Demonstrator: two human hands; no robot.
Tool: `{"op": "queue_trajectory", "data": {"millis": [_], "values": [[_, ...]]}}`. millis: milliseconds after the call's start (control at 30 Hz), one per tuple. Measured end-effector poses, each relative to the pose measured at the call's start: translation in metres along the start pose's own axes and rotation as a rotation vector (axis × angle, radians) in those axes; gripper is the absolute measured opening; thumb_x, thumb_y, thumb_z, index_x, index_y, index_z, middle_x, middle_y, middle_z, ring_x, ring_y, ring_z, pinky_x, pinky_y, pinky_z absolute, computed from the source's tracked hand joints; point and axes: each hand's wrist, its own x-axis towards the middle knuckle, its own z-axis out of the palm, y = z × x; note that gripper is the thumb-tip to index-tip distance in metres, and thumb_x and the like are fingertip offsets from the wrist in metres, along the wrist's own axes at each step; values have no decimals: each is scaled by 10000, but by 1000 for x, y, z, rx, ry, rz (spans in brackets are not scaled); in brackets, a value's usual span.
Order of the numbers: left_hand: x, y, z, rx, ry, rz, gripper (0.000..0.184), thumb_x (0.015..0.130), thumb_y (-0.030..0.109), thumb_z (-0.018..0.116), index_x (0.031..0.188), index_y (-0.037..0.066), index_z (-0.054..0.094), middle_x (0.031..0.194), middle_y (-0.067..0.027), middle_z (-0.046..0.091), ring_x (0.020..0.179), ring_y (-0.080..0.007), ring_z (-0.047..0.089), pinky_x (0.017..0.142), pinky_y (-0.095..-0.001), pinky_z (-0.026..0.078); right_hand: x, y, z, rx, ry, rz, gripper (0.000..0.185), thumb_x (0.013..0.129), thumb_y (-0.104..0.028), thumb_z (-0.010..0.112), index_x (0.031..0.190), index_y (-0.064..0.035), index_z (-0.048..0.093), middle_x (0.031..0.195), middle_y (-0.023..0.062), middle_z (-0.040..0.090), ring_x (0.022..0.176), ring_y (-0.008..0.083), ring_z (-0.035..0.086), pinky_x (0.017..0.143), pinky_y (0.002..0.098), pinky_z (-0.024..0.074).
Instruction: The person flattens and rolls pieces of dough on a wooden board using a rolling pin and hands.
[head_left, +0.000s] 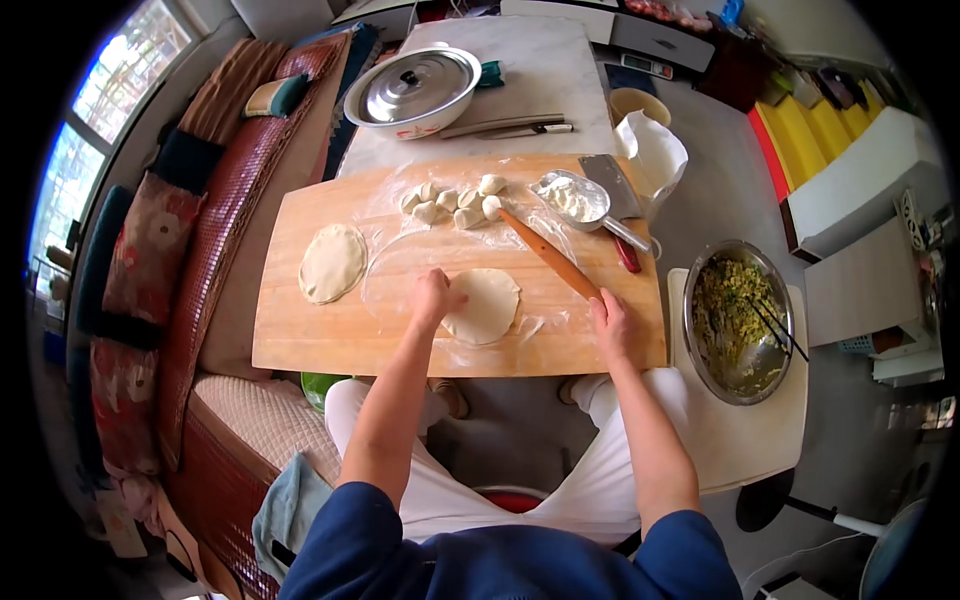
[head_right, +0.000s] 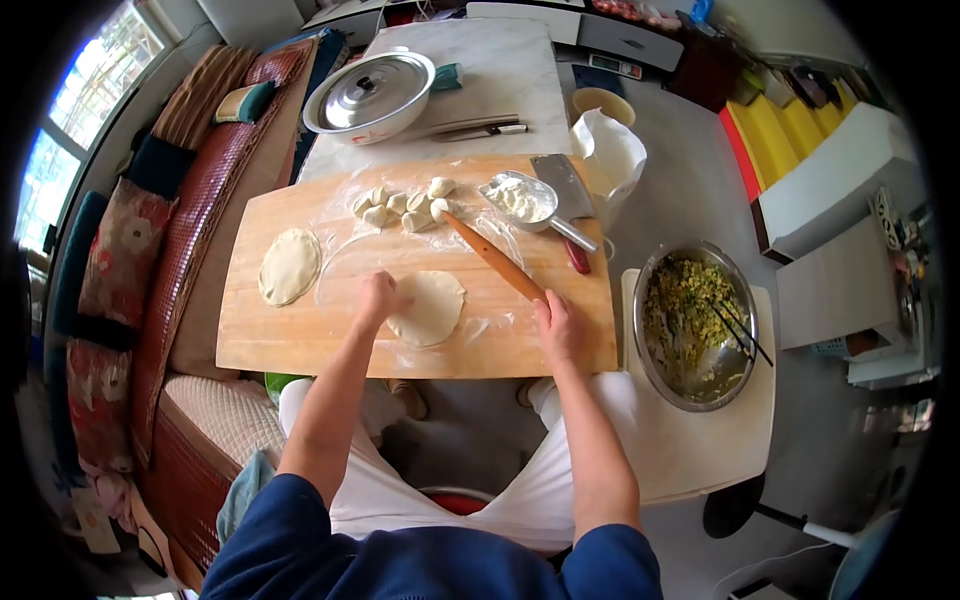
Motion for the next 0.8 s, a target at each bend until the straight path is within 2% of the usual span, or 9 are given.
{"op": "queue_trajectory", "data": {"millis": [133,233,333,400,533,567,667,700,800], "values": [[3,-1,-7,-25,-87,93,349,665,271,818,906,46,704,878,-139,718,798,-300,694,736,-424,548,1,-2,-1,10,15,-13,299,939,-273,663,1107,-27,683,1028,154,710,903,356,672,774,435,537],[-14,27,-25,-388,-60,127,300,715,203,780,956,46,696,868,-141,710,804,-315,686,727,-402,540,2,-7,-5,16,33,-12,295,937,-275,666,1100,-29,681,995,152,705,880,355,667,749,442,531],[-49,84,-30,-510,-10,321,219,756,120,742,952,44,677,882,-139,690,818,-314,681,710,-389,528,1,-8,-6,-3,22,-11,298,936,-283,668,1097,-33,679,971,149,701,865,358,662,733,447,525],[-62,94,4,-384,123,600,174,790,80,722,948,34,666,907,-150,670,795,-318,675,702,-399,524,3,-8,-7,-17,13,-15,298,938,-287,666,1096,-35,678,960,146,699,858,359,660,726,451,523],[-102,105,56,-409,-146,606,214,787,119,752,963,33,667,1002,-153,665,803,-321,672,709,-404,539,5,-6,-6,-12,24,-22,302,932,-292,672,1093,-37,678,965,150,702,866,363,660,734,450,525],[-102,106,64,-422,-105,441,235,784,102,767,989,46,667,998,-128,678,897,-309,666,779,-376,540,4,-6,-5,-10,25,-19,302,930,-292,673,1090,-36,678,970,152,703,871,365,660,738,450,526],[-82,104,81,-155,458,607,307,834,169,734,1120,80,665,1213,-132,655,1172,-324,600,994,-420,473,-3,-3,-3,27,30,-11,311,925,-290,678,1097,-30,678,998,163,706,896,372,661,759,448,531],[-79,107,85,114,313,553,482,912,317,639,1358,148,572,1475,-110,504,1432,-313,376,1179,-482,276,2,-1,-1,48,35,-24,317,924,-289,680,1102,-27,678,1009,166,708,906,374,661,767,447,532],[-78,118,91,135,147,647,612,948,441,540,1503,206,436,1599,-55,351,1508,-311,233,1224,-513,159,2,-1,1,43,18,7,325,927,-276,676,1121,-14,676,1047,173,708,940,373,664,799,444,534]]}}
